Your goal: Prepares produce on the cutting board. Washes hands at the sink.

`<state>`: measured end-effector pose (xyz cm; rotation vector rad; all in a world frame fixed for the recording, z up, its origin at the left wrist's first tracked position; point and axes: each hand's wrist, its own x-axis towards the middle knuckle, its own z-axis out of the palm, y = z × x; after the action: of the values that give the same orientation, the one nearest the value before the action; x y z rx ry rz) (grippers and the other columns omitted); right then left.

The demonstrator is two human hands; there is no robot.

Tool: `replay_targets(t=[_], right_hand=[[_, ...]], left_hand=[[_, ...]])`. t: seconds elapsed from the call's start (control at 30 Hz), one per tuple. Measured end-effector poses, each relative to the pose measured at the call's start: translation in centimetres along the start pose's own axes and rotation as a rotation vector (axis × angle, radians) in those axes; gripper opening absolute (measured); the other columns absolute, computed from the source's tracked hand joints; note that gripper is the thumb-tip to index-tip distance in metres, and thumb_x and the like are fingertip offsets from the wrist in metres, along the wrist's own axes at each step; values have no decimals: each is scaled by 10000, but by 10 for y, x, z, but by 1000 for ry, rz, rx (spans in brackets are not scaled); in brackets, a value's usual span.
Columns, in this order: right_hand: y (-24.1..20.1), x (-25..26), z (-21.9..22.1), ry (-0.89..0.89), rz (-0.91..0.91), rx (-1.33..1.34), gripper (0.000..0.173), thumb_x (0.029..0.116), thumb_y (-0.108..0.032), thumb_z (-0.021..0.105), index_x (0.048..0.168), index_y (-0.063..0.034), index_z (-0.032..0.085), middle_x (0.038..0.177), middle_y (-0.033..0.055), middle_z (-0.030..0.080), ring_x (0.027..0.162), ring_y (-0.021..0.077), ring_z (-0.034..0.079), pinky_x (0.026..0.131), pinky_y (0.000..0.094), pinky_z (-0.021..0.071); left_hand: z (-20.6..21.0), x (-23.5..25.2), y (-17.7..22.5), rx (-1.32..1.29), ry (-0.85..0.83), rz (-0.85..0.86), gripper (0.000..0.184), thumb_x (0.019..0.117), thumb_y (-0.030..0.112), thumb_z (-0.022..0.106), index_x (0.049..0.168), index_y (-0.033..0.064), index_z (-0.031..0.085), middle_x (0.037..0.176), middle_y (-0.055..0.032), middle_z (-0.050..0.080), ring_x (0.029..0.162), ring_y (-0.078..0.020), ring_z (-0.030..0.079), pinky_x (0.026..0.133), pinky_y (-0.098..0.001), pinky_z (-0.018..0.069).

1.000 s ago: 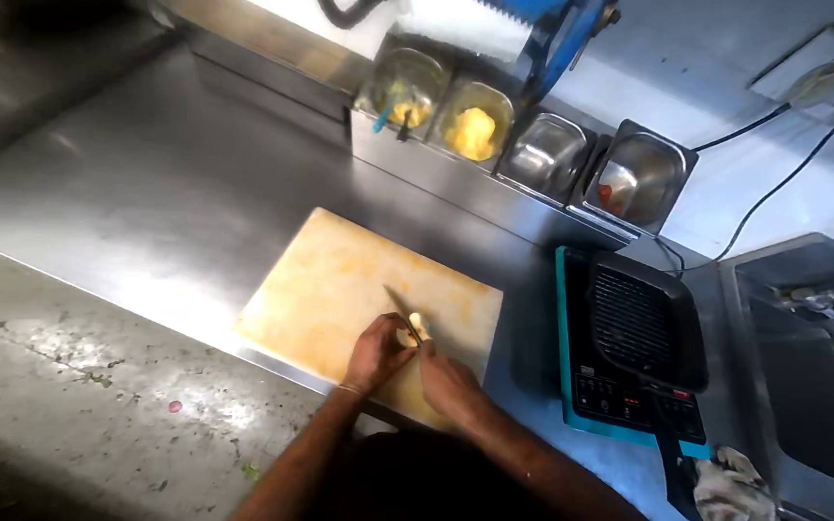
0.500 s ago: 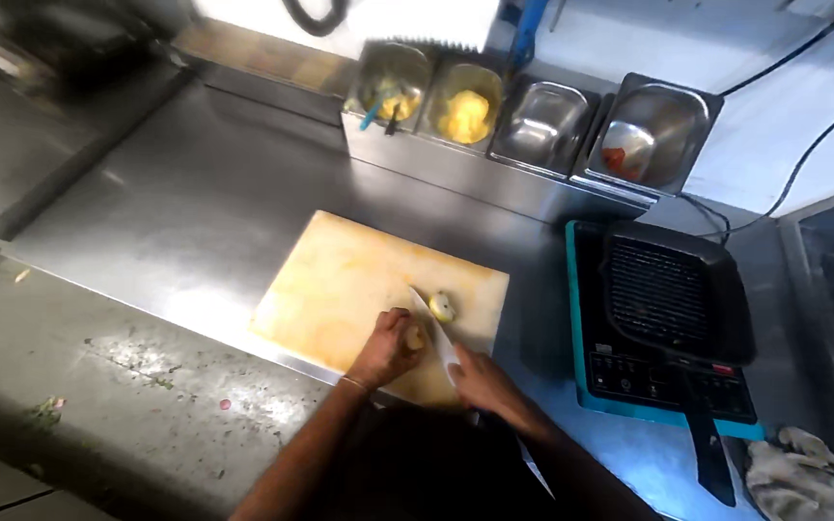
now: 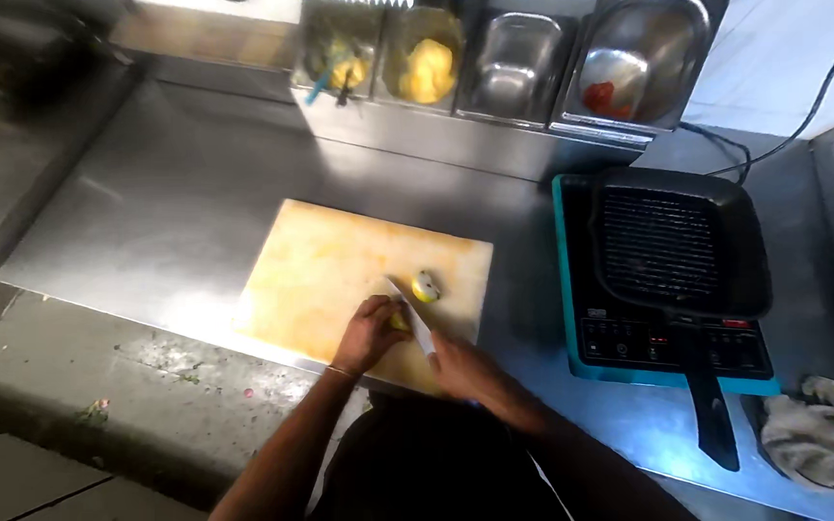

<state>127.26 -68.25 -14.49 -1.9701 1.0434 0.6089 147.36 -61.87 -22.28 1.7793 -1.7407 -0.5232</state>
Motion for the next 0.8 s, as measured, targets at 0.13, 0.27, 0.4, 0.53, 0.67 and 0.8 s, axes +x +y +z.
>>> replay_targets(t=[0.13,0.27,0.4,0.53,0.67,0.8], right_hand=[[-14,14,1,30,11,-30,471,1068,-264,499,1477,-53,399,1148,200,672,1040,372,694,849,542,569],[-17,3,1,28,20,-89,500,1047,-227,519,1502,-75,374,1149,203,672,1045,384,690,855,563,562],[6,-28,9,-44,-14,-88,570,1040,-184,508,1552,-25,315,1283,279,618,1142,443,647,935,598,525],[43,-54,19,-111,-35,-45,536,1099,-232,452,1567,-17,303,1262,327,615,1168,476,630,991,595,496],[72,-55,35,-39,-73,-25,528,1086,-300,478,1549,-72,370,1171,309,655,1079,477,662,929,610,519],[73,-68,40,39,17,61,535,1082,-305,468,1540,-43,378,1237,299,645,1131,467,654,942,613,516]], left_hand=[[-1,-1,-6,21,42,26,402,793,228,888,1112,26,748,1216,-170,679,1143,-300,665,992,-454,556],[3,-8,-2,10,72,12,320,802,257,883,1028,65,761,1208,-138,681,1129,-283,656,984,-448,552],[-1,-8,1,-10,89,-41,314,806,272,879,1040,88,776,1207,-124,691,1154,-272,654,1001,-448,549],[-27,-13,-15,15,117,-118,281,817,182,871,1019,25,756,1185,-168,693,1156,-313,657,1008,-499,542],[-51,-21,-26,-65,28,-144,370,778,133,894,1100,33,743,1302,-163,653,1223,-276,636,1039,-462,539],[-54,6,6,-58,-3,-178,593,799,218,889,1309,26,654,1390,-177,611,1303,-319,581,1098,-518,481]])
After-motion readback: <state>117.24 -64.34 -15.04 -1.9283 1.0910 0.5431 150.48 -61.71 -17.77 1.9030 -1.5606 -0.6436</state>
